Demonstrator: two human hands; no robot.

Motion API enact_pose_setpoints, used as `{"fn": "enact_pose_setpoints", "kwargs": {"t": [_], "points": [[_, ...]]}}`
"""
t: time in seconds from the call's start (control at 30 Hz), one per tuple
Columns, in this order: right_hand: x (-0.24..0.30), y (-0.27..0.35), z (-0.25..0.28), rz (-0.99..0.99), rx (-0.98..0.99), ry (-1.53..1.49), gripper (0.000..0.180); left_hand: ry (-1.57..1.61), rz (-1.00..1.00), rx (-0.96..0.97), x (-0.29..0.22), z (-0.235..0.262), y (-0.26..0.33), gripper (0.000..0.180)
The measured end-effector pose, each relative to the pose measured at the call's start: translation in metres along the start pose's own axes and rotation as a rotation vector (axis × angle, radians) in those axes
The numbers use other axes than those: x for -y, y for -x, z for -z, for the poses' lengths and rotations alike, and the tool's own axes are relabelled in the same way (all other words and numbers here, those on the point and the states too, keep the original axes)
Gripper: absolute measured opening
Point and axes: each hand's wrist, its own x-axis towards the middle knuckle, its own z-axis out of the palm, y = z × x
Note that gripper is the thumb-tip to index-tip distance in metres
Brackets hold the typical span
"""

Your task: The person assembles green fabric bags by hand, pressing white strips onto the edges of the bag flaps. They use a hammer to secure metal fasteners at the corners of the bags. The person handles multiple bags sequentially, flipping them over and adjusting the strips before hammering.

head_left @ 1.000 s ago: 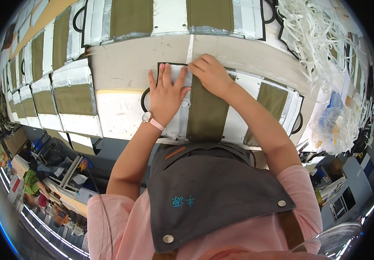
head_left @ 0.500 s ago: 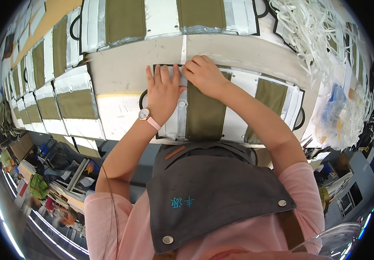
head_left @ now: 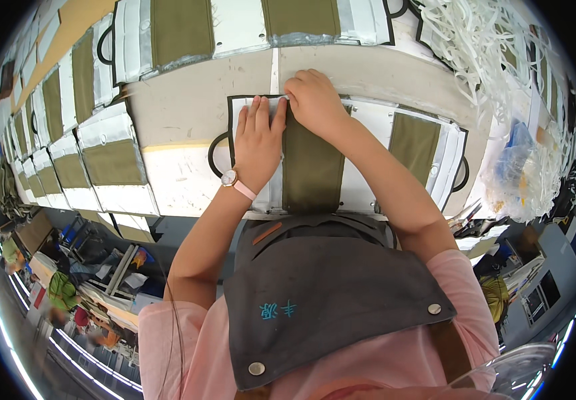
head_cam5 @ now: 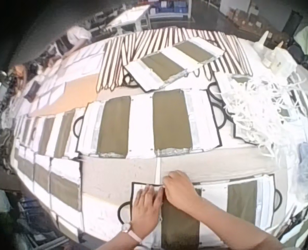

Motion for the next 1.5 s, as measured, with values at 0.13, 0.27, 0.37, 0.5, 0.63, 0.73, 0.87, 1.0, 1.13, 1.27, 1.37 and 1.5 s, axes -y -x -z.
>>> {"fn": "enact_pose_setpoints", "kwargs": {"t": [0.13,0.27,0.37,0.5,0.63,0.73,0.87,1.0,1.13,1.27,1.37,1.5], "points": [[-0.003,0.007,-0.004,0.077,-0.072,-0.062,0.01,-0.036,-0.002,0.03,0.0,0.004,0.001,0.051],[-0.018,0.013,0.002,0.352,-0.001,0.075,0.014,0.014,0.002,-0.039,0.005,-0.003,0.003,0.052],[-0.021,0.012,0.012,0.502,0.065,0.188,0.018,0.066,0.033,-0.07,0.008,-0.006,-0.001,0.053],[-0.021,0.014,0.013,0.579,0.114,0.319,0.025,0.005,-0.024,-0.099,0.01,-0.007,-0.005,0.053],[-0.014,0.02,0.01,0.579,0.045,0.381,0.017,0.025,-0.035,-0.056,0.015,-0.006,-0.006,0.053],[-0.011,0.021,0.006,0.537,-0.008,0.391,0.013,0.022,0.052,-0.047,-0.006,-0.006,-0.008,0.056],[-0.016,0.025,0.007,0.282,-0.104,0.198,0.024,0.111,0.091,-0.046,-0.02,-0.01,-0.008,0.059],[-0.017,0.027,0.013,0.037,-0.105,0.082,0.018,0.059,0.006,-0.019,-0.012,-0.01,0.0,0.06],[-0.018,0.024,0.015,0.026,-0.062,0.081,0.013,0.042,0.022,-0.049,-0.016,-0.007,-0.001,0.06],[-0.011,0.018,0.015,0.093,-0.046,0.095,0.012,0.017,-0.012,-0.054,-0.013,-0.008,0.0,0.06],[-0.018,0.022,0.014,0.183,-0.056,0.027,0.014,0.024,-0.037,-0.027,-0.005,-0.007,0.0,0.06],[-0.025,0.025,0.018,0.322,0.044,0.068,0.016,-0.023,-0.033,-0.026,-0.005,-0.004,-0.001,0.061]]}}
